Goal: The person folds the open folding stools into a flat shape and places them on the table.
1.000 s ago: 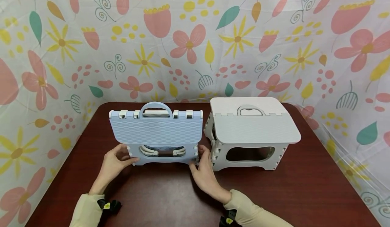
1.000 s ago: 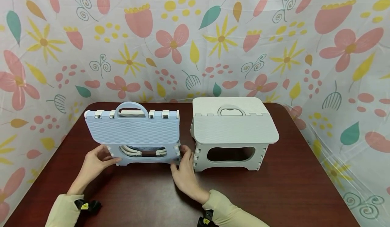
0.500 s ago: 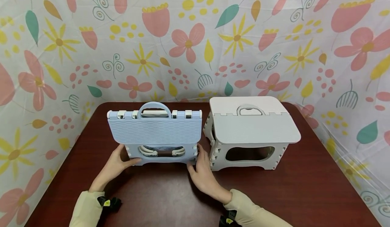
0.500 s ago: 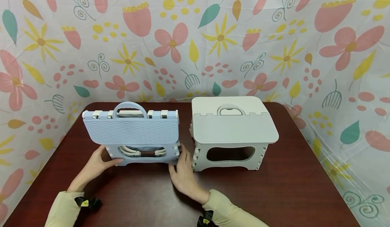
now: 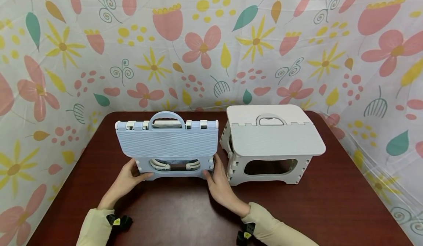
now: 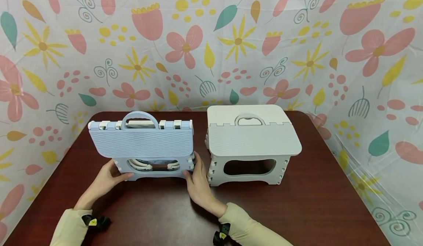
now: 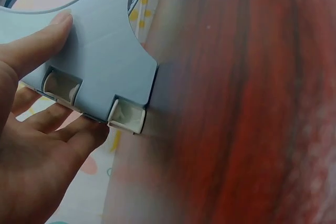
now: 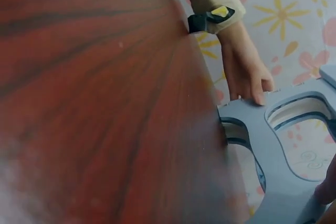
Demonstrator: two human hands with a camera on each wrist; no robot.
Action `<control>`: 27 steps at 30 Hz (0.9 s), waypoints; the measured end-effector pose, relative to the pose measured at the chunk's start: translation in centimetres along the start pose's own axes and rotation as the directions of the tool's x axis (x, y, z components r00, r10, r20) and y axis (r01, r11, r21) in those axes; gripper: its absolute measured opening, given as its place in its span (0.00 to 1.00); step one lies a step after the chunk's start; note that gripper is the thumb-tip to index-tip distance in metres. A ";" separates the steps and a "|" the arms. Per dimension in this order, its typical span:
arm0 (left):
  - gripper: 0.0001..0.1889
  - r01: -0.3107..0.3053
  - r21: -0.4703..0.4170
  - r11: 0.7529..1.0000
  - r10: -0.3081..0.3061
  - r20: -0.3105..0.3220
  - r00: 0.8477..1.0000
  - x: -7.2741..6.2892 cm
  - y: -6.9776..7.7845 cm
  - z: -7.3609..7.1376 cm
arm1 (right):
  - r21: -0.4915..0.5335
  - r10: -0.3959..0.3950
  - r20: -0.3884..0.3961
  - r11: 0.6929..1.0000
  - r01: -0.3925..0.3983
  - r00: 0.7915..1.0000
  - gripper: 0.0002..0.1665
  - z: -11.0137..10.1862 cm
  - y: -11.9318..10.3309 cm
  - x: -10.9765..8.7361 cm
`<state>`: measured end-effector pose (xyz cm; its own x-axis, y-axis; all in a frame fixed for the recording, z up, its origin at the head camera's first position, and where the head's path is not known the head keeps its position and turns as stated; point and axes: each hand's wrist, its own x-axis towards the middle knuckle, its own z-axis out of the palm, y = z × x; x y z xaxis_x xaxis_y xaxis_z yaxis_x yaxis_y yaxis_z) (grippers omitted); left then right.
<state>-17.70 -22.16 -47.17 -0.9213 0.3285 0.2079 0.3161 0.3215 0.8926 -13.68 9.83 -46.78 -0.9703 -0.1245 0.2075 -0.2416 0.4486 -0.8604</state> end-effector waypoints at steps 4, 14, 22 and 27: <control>0.36 -0.028 -0.006 1.000 0.028 -0.003 1.000 0.0 0.0 0.0 | 0.020 -0.019 0.001 1.000 0.019 1.000 0.40 0.1 0.2 0.3; 0.37 -0.035 -0.013 0.999 0.035 -0.003 0.999 0.0 -0.1 -0.1 | 0.027 -0.052 0.023 0.998 0.051 0.998 0.39 0.1 0.6 0.5; 0.38 -0.012 0.007 1.000 0.012 -0.015 1.000 0.0 0.0 0.0 | 0.023 -0.058 0.013 0.998 0.058 0.998 0.39 0.1 0.8 0.6; 0.38 -0.004 0.006 1.000 0.004 -0.025 1.000 -0.1 0.0 0.1 | 0.022 -0.047 0.016 0.999 0.047 0.999 0.38 0.1 0.8 0.5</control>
<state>-17.60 -22.11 -47.20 -0.9256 0.3071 0.2214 0.3207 0.3252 0.8896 -14.38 10.08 -47.38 -0.9575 -0.1597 0.2401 -0.2861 0.4226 -0.8599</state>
